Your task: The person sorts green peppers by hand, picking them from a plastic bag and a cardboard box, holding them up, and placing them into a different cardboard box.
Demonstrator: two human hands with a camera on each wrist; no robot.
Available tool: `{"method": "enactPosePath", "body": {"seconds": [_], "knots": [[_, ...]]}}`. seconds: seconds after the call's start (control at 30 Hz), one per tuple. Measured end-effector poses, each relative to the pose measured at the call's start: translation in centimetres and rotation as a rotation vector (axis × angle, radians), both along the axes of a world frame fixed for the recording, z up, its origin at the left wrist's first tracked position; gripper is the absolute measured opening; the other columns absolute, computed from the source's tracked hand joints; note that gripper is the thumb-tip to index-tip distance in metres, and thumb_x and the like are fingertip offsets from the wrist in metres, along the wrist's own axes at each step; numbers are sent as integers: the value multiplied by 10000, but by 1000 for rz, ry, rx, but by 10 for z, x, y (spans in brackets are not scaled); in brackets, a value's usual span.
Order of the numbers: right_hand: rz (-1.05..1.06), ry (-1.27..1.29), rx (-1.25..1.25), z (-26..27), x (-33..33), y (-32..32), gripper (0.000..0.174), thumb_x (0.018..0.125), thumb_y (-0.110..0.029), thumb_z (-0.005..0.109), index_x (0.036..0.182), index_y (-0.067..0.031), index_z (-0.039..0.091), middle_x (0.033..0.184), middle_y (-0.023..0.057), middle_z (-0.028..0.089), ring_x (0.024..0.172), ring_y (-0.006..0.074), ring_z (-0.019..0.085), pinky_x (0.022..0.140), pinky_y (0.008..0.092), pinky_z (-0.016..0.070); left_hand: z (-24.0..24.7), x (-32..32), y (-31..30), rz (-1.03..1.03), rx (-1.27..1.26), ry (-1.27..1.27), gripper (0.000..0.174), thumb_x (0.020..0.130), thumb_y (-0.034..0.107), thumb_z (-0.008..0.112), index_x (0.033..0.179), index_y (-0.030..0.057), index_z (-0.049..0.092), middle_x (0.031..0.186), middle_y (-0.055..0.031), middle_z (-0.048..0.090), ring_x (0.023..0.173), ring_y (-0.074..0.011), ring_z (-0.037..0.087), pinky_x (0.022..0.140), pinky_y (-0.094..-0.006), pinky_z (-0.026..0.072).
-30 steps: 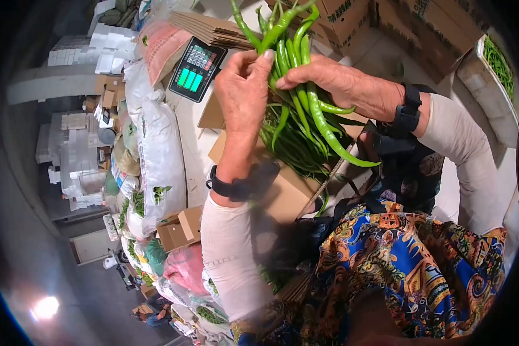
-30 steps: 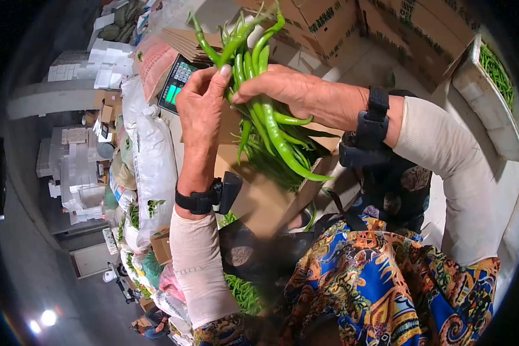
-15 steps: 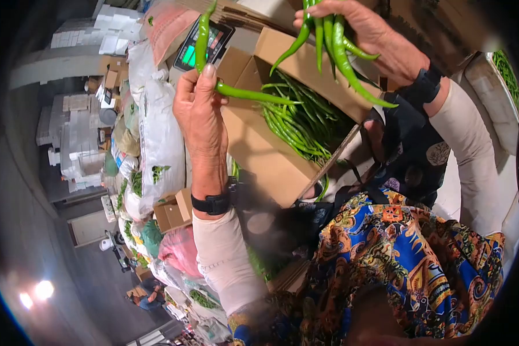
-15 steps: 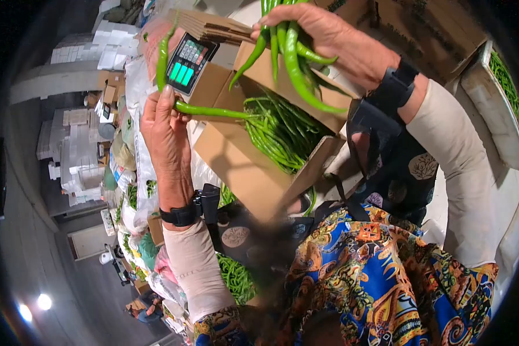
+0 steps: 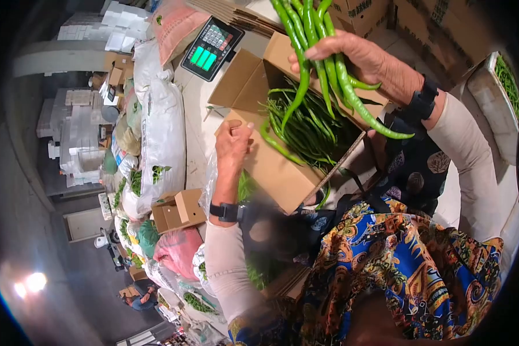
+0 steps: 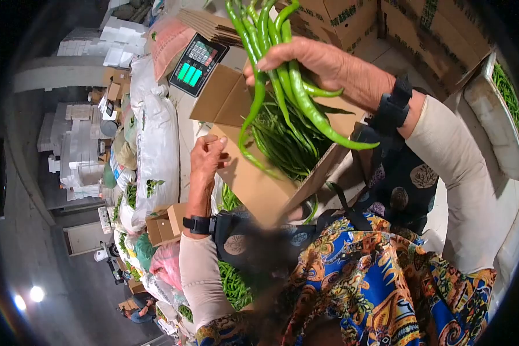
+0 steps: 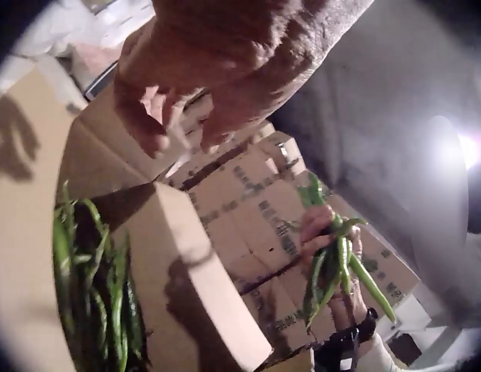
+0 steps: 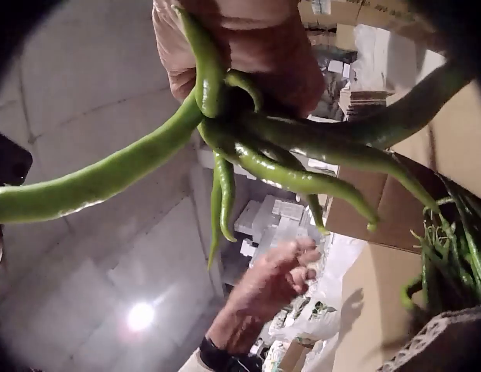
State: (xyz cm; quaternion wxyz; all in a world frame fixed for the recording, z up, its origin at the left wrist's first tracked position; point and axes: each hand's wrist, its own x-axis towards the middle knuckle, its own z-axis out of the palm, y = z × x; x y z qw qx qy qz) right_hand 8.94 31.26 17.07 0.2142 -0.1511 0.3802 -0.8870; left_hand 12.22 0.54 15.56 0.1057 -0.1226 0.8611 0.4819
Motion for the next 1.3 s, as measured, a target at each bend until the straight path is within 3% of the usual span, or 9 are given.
{"method": "enactPosePath", "body": {"seconds": [0.1,0.3,0.43,0.57,0.7,1.13,1.2,1.27,1.3], "knots": [[61,-23,4,-5,3,-4,327,784,-78,620,1070,76,573,1009,168,647,932,208,648,860,336,529,28,-7,16,-16,165,143,387,874,341,632,1075,17,562,955,-55,608,800,-132,595,625,-231,429],[138,-43,10,2,13,-18,381,755,-45,641,1111,22,524,1001,140,630,930,215,644,839,371,538,76,-35,91,-122,501,196,343,879,302,640,1072,26,579,926,-39,617,770,-89,582,586,-212,404],[141,-26,38,1,19,-26,417,745,-44,648,1136,6,511,959,123,630,872,194,650,790,326,547,71,-52,103,-312,391,251,210,864,227,668,975,52,636,803,14,632,706,-61,588,542,-169,408],[90,-1,112,-10,14,-25,452,730,-46,661,1153,-5,505,917,88,631,782,144,639,695,276,541,70,-52,95,-242,443,169,142,867,155,655,944,39,628,884,-48,667,672,-87,606,562,-199,518],[66,27,144,-14,9,-23,361,734,-63,660,1069,26,563,922,84,639,805,147,641,752,290,532,70,-45,77,-164,529,199,161,852,136,680,938,22,605,843,-64,654,648,-81,595,568,-204,525],[137,-1,80,-11,10,-23,301,763,-88,703,1021,-3,571,949,107,657,847,180,644,790,315,532,9,-47,13,18,159,234,300,749,201,789,717,48,532,645,-52,578,469,-89,528,412,-207,451],[120,-4,74,-12,9,-27,286,765,-84,708,1005,-10,569,935,106,656,832,176,643,765,310,537,-3,-46,10,-28,30,178,319,765,239,772,745,17,544,637,-65,577,473,-97,533,402,-225,453],[149,88,154,-12,6,-28,434,774,-129,702,1157,-39,518,948,61,631,837,152,611,789,282,498,-11,-38,18,100,-36,210,354,777,293,754,784,-3,560,634,-67,572,472,-106,534,384,-235,430],[129,116,188,-12,6,-30,444,763,-124,719,1148,-44,512,924,51,619,831,152,601,782,281,484,-6,-39,20,106,21,229,371,792,338,738,882,11,587,708,-52,574,561,-99,530,470,-229,429]]}}
